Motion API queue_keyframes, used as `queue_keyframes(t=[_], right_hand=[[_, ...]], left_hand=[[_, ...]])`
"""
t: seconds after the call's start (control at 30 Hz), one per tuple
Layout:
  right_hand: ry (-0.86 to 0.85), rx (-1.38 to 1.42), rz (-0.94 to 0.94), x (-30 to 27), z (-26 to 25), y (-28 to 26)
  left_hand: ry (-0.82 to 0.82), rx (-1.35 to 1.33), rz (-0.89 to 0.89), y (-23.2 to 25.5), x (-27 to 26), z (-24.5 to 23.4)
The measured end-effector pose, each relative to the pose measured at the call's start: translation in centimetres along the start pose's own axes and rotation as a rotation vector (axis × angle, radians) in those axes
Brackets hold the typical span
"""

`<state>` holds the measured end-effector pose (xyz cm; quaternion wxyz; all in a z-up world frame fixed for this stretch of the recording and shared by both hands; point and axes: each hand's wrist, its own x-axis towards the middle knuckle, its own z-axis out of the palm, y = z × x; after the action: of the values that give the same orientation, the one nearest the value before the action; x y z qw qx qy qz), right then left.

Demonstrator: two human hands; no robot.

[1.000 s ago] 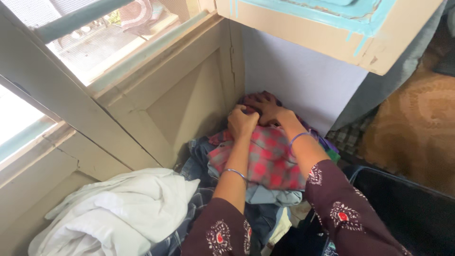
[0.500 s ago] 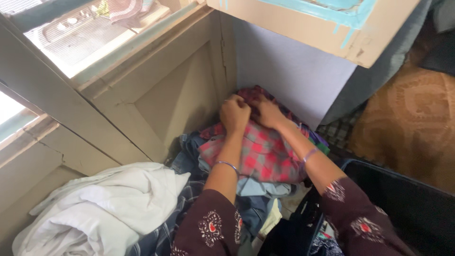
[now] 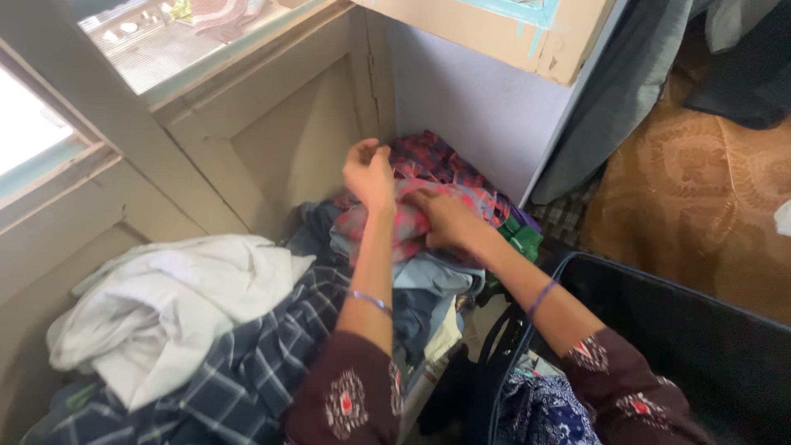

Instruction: The person packs a suitcase by taking folded clothes from a stack and placing them inside the main compartment one at a time.

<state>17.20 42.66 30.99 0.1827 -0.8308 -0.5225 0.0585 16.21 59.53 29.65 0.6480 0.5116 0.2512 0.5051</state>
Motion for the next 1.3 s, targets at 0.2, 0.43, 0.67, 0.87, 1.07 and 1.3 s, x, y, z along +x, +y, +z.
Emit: queue_keyframes(t=[0.2,0.43,0.67,0.87,1.07,1.3], right_hand=[[0.181,0.018,-0.249,0.0,0.3,1.1],[0.328,0.061,-0.188,-0.7,-5.3,2.4],[0.536,0.066,-0.047,-3.6,-3.9,2.5],[0.503,0.363,-0.367,-1.5,2.8,5.1],[0.408,0.607,0.110,-0.9,8.1,5.7],[0.748,0.656,0.097,-10.1,-0.9,0.8]], left_hand=[[0.130,-0.307,0.049,-1.3,-14.0,-4.8],[0.058,-0.189,-0.423,-1.5,-19.4,-3.5],[0.500,0.448,0.262,1.2,-19.2,-4.3],[0.401,0.999,0.230,3.1,-16.2,-7.8],[0.205,0.996,0.305,4.0,-17.6,-7.6],[-0.423,-0.328,-0.098,-0.1,-19.8,-3.1]])
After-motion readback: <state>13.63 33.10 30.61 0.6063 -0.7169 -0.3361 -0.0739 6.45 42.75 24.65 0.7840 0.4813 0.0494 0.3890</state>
